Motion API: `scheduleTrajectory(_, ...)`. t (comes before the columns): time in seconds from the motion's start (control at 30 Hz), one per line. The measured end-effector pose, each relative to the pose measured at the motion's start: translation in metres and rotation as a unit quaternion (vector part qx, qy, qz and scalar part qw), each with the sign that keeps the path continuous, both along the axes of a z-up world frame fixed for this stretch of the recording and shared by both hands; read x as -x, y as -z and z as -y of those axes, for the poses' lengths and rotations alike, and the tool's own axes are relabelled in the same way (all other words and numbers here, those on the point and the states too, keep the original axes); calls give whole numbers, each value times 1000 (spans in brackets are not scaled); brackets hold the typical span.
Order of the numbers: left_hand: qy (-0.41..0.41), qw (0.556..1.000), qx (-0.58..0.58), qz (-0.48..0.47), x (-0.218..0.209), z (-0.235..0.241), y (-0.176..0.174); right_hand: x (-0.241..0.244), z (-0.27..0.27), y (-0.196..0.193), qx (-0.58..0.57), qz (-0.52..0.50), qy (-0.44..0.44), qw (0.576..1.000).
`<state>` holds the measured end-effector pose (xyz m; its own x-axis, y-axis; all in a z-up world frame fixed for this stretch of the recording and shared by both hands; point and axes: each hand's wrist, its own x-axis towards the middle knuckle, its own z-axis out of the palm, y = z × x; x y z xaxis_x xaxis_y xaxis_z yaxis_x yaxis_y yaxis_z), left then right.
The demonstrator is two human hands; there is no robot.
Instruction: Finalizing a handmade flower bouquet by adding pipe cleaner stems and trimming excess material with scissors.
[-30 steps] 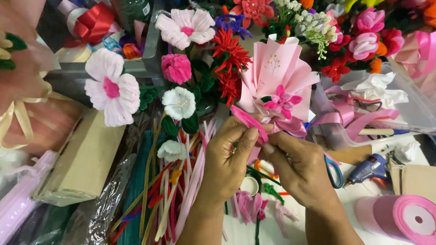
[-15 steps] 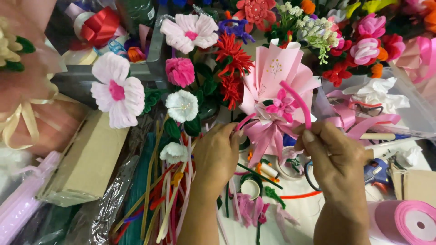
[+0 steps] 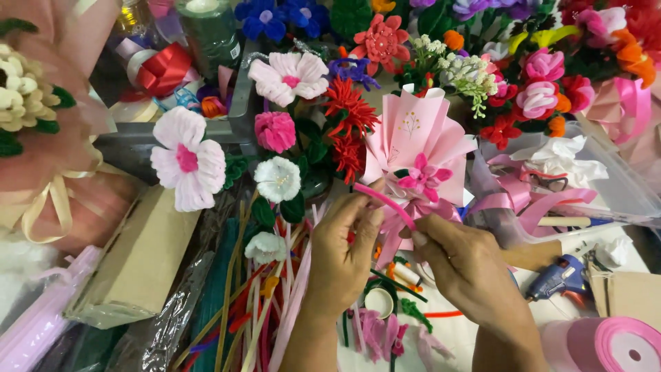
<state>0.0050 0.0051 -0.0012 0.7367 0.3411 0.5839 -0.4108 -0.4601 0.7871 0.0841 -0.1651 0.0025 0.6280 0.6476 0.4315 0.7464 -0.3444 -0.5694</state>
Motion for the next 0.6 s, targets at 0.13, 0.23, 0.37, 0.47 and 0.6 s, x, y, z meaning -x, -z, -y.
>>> scheduleTrajectory(0.13, 43, 997, 63, 26, 0, 1, 3, 1, -3, 1, 30, -20, -24, 999)
scheduleTrajectory(0.23, 46, 995, 85, 26, -3, 1, 10, 0, -4, 6, 38, -12, -31, 999)
scheduleTrajectory(0.37, 30, 997, 52, 38, -2, -2, 8, 0, -4, 7, 48, 0, -28, 998)
scheduleTrajectory(0.47, 32, 995, 89, 8, 1, -1, 6, 3, -7, -2, 32, 19, -46, 998)
scheduleTrajectory(0.6, 135, 970, 194, 63, 2, -1, 10, 5, -5, -3, 26, 19, -61, 998)
